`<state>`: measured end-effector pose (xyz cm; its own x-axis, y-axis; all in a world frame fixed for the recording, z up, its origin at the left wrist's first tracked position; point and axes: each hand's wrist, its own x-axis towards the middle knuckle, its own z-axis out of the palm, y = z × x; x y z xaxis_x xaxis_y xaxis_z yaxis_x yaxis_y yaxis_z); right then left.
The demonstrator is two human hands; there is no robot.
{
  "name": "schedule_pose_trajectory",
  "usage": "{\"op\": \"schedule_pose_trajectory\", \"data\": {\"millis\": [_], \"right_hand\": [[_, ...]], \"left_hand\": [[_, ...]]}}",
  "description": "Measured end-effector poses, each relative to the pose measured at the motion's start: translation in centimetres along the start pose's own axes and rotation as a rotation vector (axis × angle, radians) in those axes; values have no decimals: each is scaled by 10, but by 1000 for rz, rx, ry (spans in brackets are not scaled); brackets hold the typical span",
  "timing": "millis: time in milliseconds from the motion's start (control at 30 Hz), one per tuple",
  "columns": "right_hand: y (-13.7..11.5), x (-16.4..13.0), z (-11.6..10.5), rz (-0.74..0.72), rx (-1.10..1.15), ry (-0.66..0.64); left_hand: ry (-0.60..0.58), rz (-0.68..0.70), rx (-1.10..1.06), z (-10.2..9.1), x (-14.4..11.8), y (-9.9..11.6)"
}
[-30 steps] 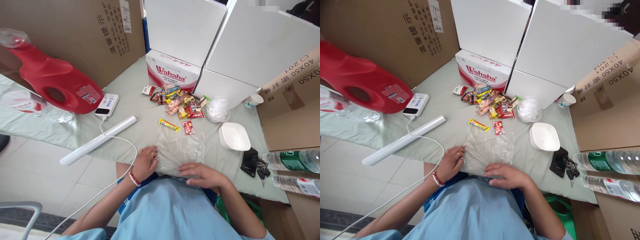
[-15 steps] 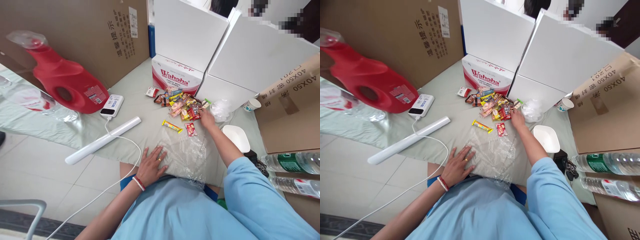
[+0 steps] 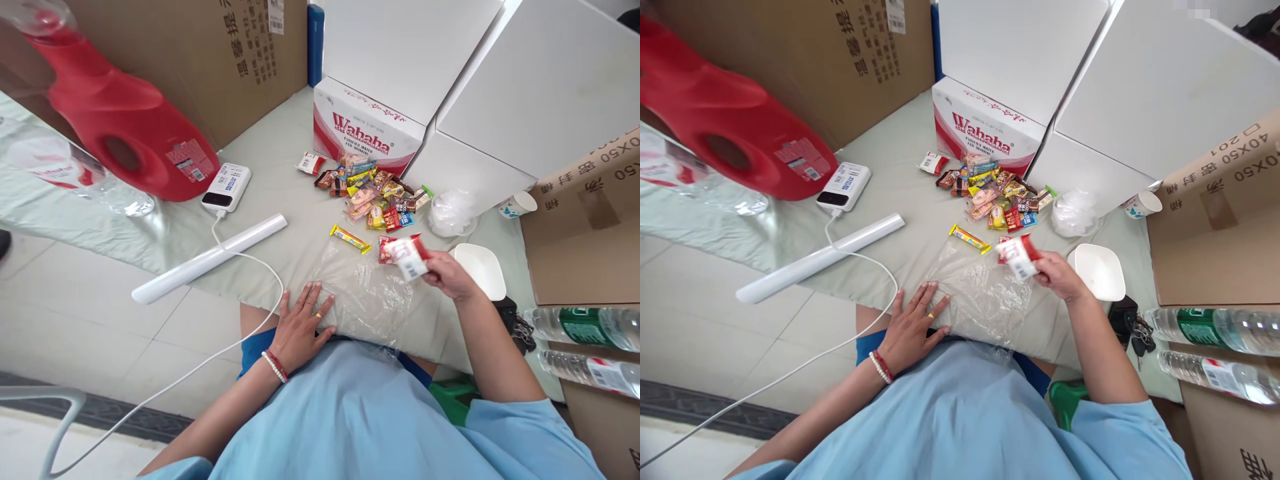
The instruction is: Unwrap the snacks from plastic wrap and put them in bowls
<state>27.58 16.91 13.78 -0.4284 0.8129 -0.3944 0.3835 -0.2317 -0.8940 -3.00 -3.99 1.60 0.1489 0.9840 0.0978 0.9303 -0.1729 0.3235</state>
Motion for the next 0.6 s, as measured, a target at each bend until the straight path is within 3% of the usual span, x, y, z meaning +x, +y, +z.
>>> {"op": "schedule_pose_trajectory", "data": {"millis": [133, 200, 267, 367, 433, 500, 600], "right_hand": [[13, 10, 52, 83, -165, -344], [21, 19, 67, 0, -416, -257], [25, 21, 74, -117, -665, -45], [23, 11, 79, -258, -827, 155], [20, -1, 89, -287, -883, 118], [20, -10, 105, -236, -977, -7], [26, -16, 130, -141, -1098, -67]], "left_hand": [[-8, 10, 20, 0, -1, -1], [-3, 20, 19, -2, -4, -3], [14, 29, 7, -6, -8, -6], [59, 9, -6, -16, -14, -5], [114, -54, 29, -26, -13, 1], [183, -115, 110, -40, -7, 12], [253, -97, 207, -63, 12, 30]]}}
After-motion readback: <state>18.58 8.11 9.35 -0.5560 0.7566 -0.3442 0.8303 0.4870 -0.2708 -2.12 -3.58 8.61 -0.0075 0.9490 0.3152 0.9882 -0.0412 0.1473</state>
